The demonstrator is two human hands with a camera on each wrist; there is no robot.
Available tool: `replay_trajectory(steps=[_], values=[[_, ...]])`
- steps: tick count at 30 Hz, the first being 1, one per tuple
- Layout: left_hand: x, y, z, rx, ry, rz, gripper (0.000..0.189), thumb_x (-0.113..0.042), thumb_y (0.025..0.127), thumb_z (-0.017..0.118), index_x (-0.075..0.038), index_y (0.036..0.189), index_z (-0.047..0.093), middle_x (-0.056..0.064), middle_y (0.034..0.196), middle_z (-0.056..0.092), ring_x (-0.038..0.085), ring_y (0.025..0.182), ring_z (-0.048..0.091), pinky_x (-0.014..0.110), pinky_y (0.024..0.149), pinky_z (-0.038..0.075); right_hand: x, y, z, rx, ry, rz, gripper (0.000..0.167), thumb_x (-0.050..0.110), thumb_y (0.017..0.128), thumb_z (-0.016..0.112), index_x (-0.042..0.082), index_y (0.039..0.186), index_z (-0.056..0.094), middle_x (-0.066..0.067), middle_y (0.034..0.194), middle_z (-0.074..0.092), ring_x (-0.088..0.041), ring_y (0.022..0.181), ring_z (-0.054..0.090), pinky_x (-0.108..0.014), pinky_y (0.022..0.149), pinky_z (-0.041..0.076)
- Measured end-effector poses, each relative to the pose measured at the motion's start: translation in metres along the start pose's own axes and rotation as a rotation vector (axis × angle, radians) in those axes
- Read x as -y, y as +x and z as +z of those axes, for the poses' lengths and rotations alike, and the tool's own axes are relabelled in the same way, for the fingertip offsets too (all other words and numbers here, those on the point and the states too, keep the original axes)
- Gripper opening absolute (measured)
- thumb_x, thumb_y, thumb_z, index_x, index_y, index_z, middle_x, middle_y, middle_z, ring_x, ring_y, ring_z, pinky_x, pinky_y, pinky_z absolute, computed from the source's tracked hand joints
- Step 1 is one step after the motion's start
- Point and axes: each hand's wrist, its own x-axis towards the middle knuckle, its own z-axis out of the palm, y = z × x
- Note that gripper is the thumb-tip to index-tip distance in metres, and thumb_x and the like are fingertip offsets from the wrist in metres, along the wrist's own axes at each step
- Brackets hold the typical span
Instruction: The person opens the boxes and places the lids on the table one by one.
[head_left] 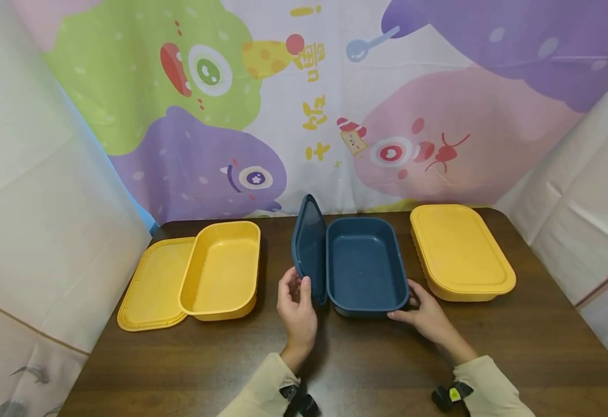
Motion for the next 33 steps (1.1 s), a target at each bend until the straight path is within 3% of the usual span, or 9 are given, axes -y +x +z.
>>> replay_trajectory(steps=[14, 20, 27, 33], values=[[0.006, -0.004, -0.011, 0.029, 0.043, -0.035, 0.026, -0.003, 0.09, 0.067, 0.006, 0.114, 0.065, 0.022, 0.102, 0.066, 0.013, 0.092, 0.064, 0.022, 0.081, 0.055, -0.001, -0.001, 0.0, -0.002, 0.001, 0.002, 0.089, 0.016, 0.08, 0.08, -0.005, 0.148, 0.028, -0.029, 0.138, 0.05, -0.04, 0.122, 0.055, -0.022, 0.082, 0.048], [0.01, -0.004, -0.016, 0.016, 0.031, -0.009, 0.026, 0.001, 0.088, 0.067, 0.008, 0.113, 0.065, 0.025, 0.101, 0.062, 0.007, 0.089, 0.062, 0.017, 0.076, 0.054, -0.003, -0.003, 0.0, 0.009, -0.007, 0.002, 0.09, 0.018, 0.08, 0.081, -0.005, 0.149, 0.027, -0.029, 0.138, 0.049, -0.04, 0.123, 0.055, -0.026, 0.085, 0.049], [0.01, -0.003, -0.021, -0.02, 0.018, -0.045, 0.028, 0.001, 0.087, 0.068, 0.008, 0.114, 0.063, 0.024, 0.1, 0.062, 0.006, 0.087, 0.059, 0.015, 0.07, 0.053, -0.004, -0.002, 0.0, 0.015, 0.007, -0.021, 0.089, 0.02, 0.081, 0.08, -0.004, 0.149, 0.027, -0.028, 0.138, 0.05, -0.039, 0.122, 0.055, -0.021, 0.081, 0.049], [0.012, 0.0, -0.022, -0.041, 0.059, -0.048, 0.032, 0.006, 0.087, 0.066, 0.011, 0.117, 0.057, 0.025, 0.098, 0.062, 0.007, 0.087, 0.058, 0.014, 0.067, 0.052, -0.003, -0.002, -0.001, 0.01, 0.021, -0.061, 0.084, 0.017, 0.083, 0.077, -0.006, 0.147, 0.029, -0.03, 0.135, 0.052, -0.04, 0.118, 0.058, -0.019, 0.078, 0.049]])
